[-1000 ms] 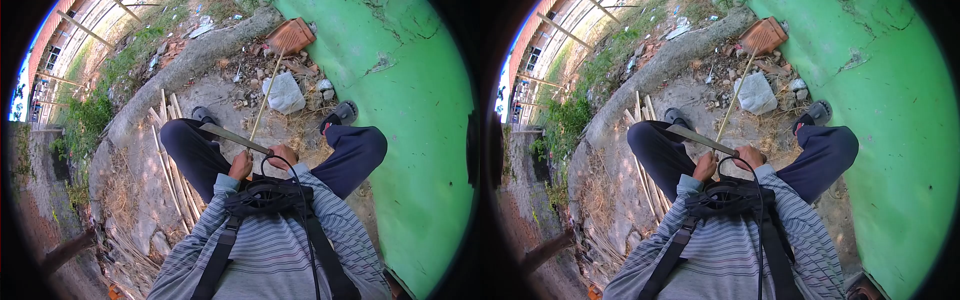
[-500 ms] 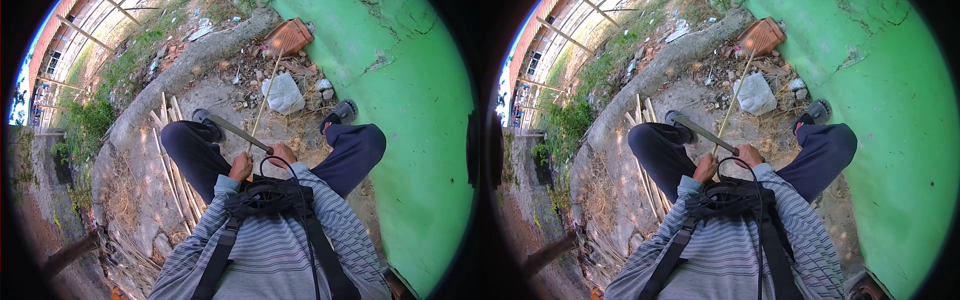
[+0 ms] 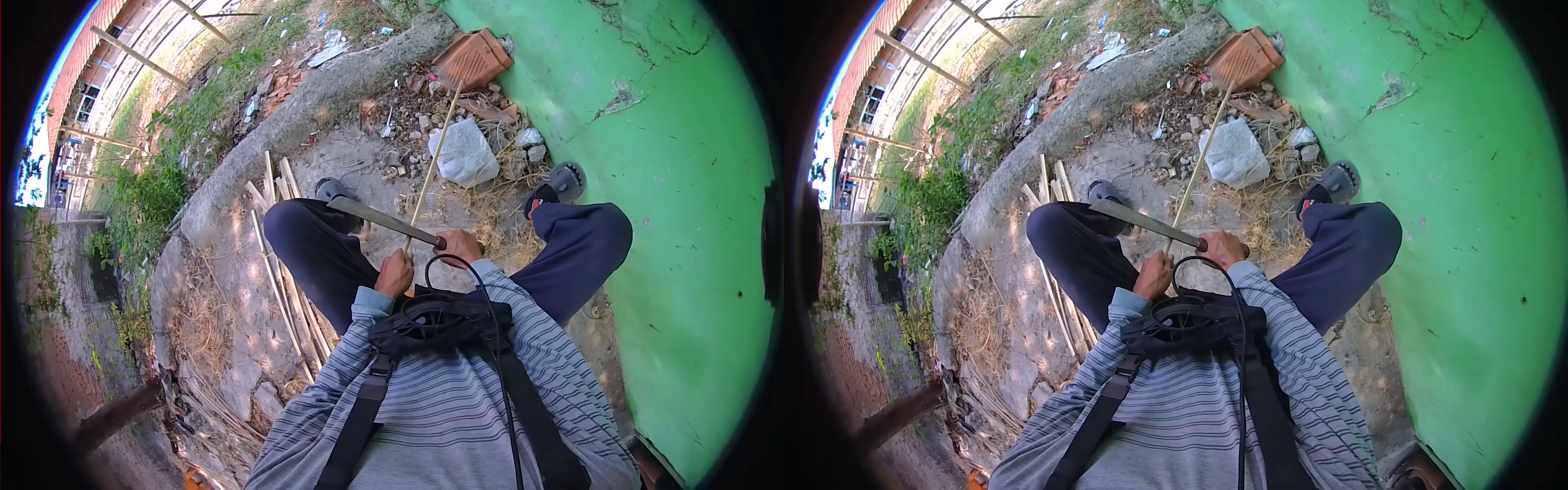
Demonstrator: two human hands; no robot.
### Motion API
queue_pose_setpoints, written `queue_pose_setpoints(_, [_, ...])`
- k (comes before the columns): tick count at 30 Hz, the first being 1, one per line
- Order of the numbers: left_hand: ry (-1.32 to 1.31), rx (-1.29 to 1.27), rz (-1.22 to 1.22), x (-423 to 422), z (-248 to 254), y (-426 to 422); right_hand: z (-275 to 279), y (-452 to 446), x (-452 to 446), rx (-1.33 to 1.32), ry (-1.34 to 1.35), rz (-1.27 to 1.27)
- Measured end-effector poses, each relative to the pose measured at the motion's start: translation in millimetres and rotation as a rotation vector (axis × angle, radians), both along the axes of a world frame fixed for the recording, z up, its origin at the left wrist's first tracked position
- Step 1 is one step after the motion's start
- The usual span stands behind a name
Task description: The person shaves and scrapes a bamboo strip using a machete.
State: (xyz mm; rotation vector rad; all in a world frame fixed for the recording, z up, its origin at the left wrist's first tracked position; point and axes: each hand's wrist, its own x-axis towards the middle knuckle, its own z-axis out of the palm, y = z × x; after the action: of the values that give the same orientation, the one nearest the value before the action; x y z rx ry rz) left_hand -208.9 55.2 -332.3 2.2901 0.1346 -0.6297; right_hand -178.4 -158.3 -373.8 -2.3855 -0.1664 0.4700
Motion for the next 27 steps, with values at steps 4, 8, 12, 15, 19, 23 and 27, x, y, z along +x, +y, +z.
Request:
queue_pose_setpoints(4, [-0.014, 0.020, -0.016, 0, 2, 1, -1, 1, 6, 0.004, 0.013, -0.057])
queue_pose_setpoints(8, [-0.029, 0.017, -0.033, 1, 4, -1, 6, -1, 1, -0.010, -0.024, 0.041])
queue_pose_setpoints(12, [-0.052, 0.015, -0.043, 0, 15, 0, -12, -3, 13, 0.026, -0.029, -0.100])
queue_pose_setpoints(15, [-0.039, -0.002, -0.035, 1, 19, -2, -9, -2, 13, 0.005, -0.043, -0.096])
queue_pose_setpoints(19, [-0.009, 0.027, -0.032, -1, 17, 0, -1, -3, 12, -0.026, -0.018, 0.047])
queue_pose_setpoints(23, [-0.057, 0.042, -0.111, -9, 17, 4, -3, -5, 17, -0.012, 0.003, -0.087])
queue_pose_setpoints(27, [-0.022, -0.004, -0.071, -7, 18, -1, -2, -6, 11, 0.000, -0.034, -0.056])
